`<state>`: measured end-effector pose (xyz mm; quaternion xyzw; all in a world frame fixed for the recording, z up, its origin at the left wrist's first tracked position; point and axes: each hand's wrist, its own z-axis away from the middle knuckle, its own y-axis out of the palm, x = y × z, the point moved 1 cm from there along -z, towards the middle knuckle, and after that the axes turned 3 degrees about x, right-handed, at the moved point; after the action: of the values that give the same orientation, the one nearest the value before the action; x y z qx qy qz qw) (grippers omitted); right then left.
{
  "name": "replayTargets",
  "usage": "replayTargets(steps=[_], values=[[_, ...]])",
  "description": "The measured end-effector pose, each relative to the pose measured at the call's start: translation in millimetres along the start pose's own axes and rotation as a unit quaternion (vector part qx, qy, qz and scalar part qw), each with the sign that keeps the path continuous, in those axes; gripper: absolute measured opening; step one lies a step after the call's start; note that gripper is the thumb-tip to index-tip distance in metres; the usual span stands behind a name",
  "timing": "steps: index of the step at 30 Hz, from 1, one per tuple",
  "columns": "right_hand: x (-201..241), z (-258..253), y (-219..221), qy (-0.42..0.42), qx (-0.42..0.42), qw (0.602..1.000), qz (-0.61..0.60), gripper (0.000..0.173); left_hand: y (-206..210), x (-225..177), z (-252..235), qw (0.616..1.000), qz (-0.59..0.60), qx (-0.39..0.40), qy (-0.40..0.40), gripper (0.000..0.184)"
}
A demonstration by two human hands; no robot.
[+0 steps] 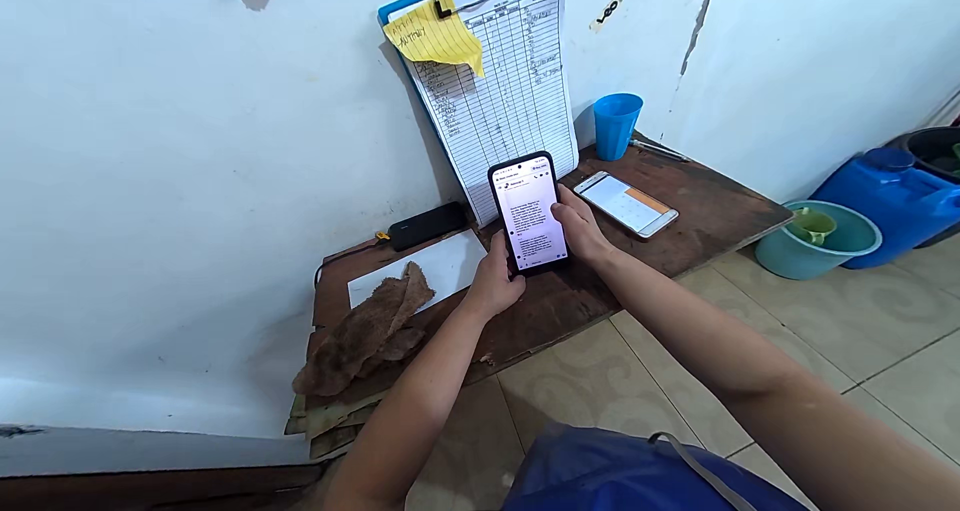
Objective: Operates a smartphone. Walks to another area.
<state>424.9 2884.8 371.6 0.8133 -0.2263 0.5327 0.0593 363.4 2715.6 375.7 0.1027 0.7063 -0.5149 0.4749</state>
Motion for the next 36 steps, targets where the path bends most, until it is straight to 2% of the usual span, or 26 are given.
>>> replayTargets(steps=[6,36], values=[[0.6,0.5,0.1,0.008,0.003,1.0,-0.011,0.042,-0.6,-0.1,0.1,1.0,0.003,0.011,0.008,0.084],[-0.4,-1.1,0.8,0.012,0.001,1.0,-0.012,0.042,1.0,-1.3,1.4,1.0,-0.008,-0.008,0.009,0.082]])
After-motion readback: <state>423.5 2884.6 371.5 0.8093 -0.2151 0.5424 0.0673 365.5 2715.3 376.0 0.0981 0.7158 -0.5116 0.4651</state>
